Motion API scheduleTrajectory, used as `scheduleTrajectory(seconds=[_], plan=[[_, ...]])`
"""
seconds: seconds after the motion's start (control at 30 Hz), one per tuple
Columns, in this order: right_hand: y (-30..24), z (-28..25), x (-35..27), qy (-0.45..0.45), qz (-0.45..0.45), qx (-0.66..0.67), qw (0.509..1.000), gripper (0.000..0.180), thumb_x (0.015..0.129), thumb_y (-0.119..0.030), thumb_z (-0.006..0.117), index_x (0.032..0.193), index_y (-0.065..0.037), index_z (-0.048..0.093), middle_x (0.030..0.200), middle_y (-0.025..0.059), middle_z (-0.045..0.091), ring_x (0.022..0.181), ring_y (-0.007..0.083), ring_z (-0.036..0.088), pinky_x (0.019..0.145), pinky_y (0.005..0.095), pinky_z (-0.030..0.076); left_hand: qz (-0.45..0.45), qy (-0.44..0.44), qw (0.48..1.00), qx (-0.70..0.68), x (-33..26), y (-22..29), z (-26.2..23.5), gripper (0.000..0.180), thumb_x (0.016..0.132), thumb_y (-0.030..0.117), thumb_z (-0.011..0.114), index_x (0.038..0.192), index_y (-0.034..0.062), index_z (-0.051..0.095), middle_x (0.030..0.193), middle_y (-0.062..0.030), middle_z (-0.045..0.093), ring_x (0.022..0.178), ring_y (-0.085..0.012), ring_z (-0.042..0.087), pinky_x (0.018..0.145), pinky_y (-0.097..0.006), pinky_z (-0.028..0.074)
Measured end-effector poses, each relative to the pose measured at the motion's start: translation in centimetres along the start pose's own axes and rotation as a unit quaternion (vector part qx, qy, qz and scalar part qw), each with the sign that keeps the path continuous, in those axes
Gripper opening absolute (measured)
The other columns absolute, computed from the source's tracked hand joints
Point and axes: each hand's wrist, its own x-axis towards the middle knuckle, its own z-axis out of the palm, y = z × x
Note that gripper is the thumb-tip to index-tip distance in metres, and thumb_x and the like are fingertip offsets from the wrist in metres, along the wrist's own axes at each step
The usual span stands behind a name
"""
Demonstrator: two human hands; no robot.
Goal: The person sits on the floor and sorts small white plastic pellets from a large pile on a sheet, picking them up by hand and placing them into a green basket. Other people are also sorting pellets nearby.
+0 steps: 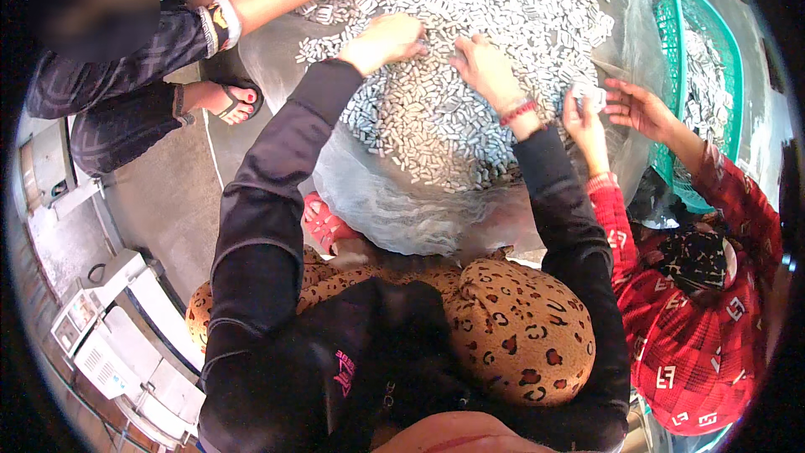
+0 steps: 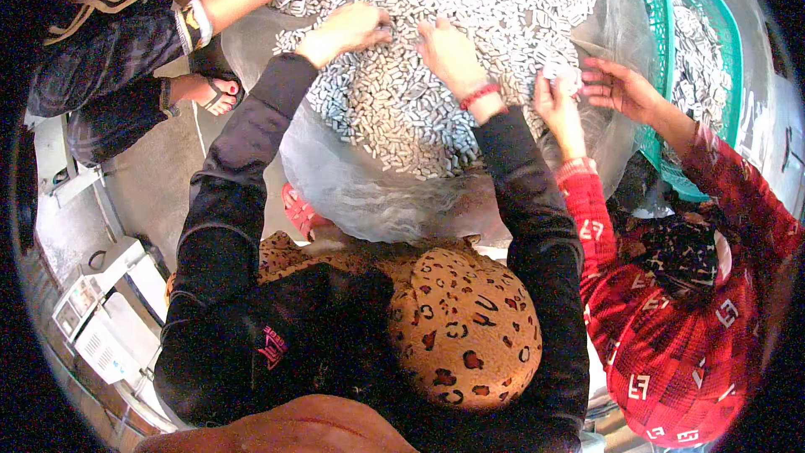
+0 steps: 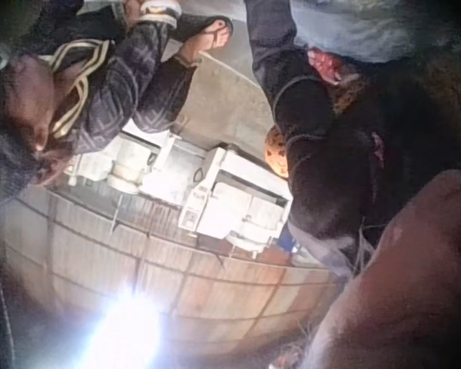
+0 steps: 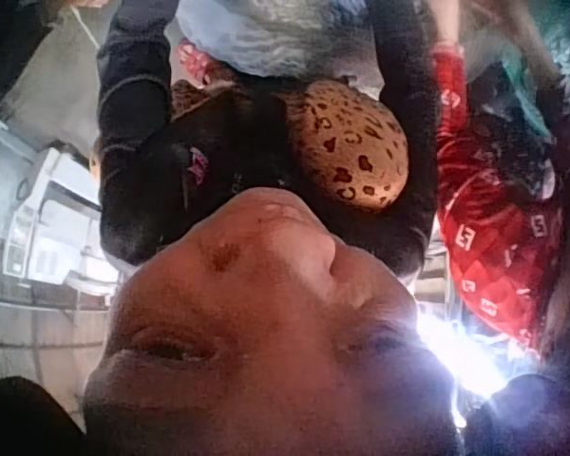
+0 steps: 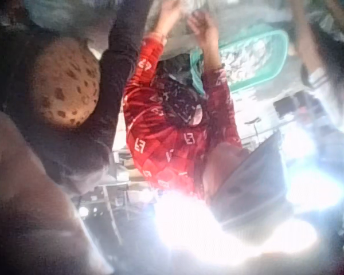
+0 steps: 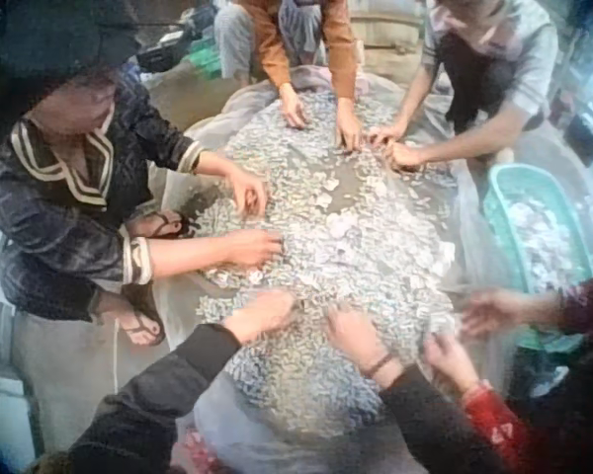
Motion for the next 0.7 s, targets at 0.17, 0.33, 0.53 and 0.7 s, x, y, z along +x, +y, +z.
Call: scheduleTrajectory(seconds=[0.17, 0.33, 0.53, 0.7], plan=[[0.8, -0.8, -5.7, -0.005, 0.138, 0.466, 0.874, 0.017, 0.075, -0.003, 0.054, 0.091, -0.006, 0.050, 0.087, 0.0082, 0.055, 0.063, 0.0178, 0.053, 0.045, 0.0274, 0.040, -0.209, 0.029, 0.924, -0.319, -6.3, -4.0, -1.3, 0.034, 0.090, 0.036, 0.053, 0.103, 0.0074, 0.067, 0.064, -0.0054, 0.059, 0.057, -0.0158, 0.055, 0.048, -0.030, 0.042], [-2.2, -6.9, -7.0, -0.065, 0.127, 0.574, 0.806, 0.032, 0.075, 0.001, 0.051, 0.106, -0.008, 0.053, 0.095, 0.0082, 0.057, 0.066, 0.0140, 0.054, 0.043, 0.0236, 0.039, -0.113, 0.093, 0.579, -0.802, -7.1, -3.0, -3.0, 0.034, 0.088, 0.035, 0.055, 0.100, 0.0036, 0.059, 0.076, -0.0035, 0.051, 0.055, -0.0061, 0.042, 0.035, -0.018, 0.030], [-5.7, -3.3, -6.8, -0.128, -0.036, -0.046, 0.990, 0.017, 0.079, -0.010, 0.059, 0.095, -0.007, 0.063, 0.091, 0.0110, 0.059, 0.080, 0.0270, 0.062, 0.069, 0.0384, 0.051, 0.058, 0.118, 0.325, -0.936, -5.8, -0.4, -2.3, 0.032, 0.085, 0.023, 0.051, 0.107, 0.0005, 0.053, 0.095, -0.0173, 0.054, 0.061, -0.0135, 0.046, 0.034, -0.017, 0.031], [-3.9, -4.4, -4.9, -0.013, 0.052, 0.139, 0.989, 0.017, 0.077, -0.022, 0.068, 0.081, -0.006, 0.064, 0.080, 0.0111, 0.061, 0.070, 0.0233, 0.059, 0.063, 0.0347, 0.048, -0.077, 0.062, 0.614, -0.783, -6.2, 0.4, -4.1, 0.027, 0.085, 0.022, 0.062, 0.105, 0.0052, 0.057, 0.079, -0.0036, 0.052, 0.057, -0.0073, 0.045, 0.035, -0.016, 0.030]])
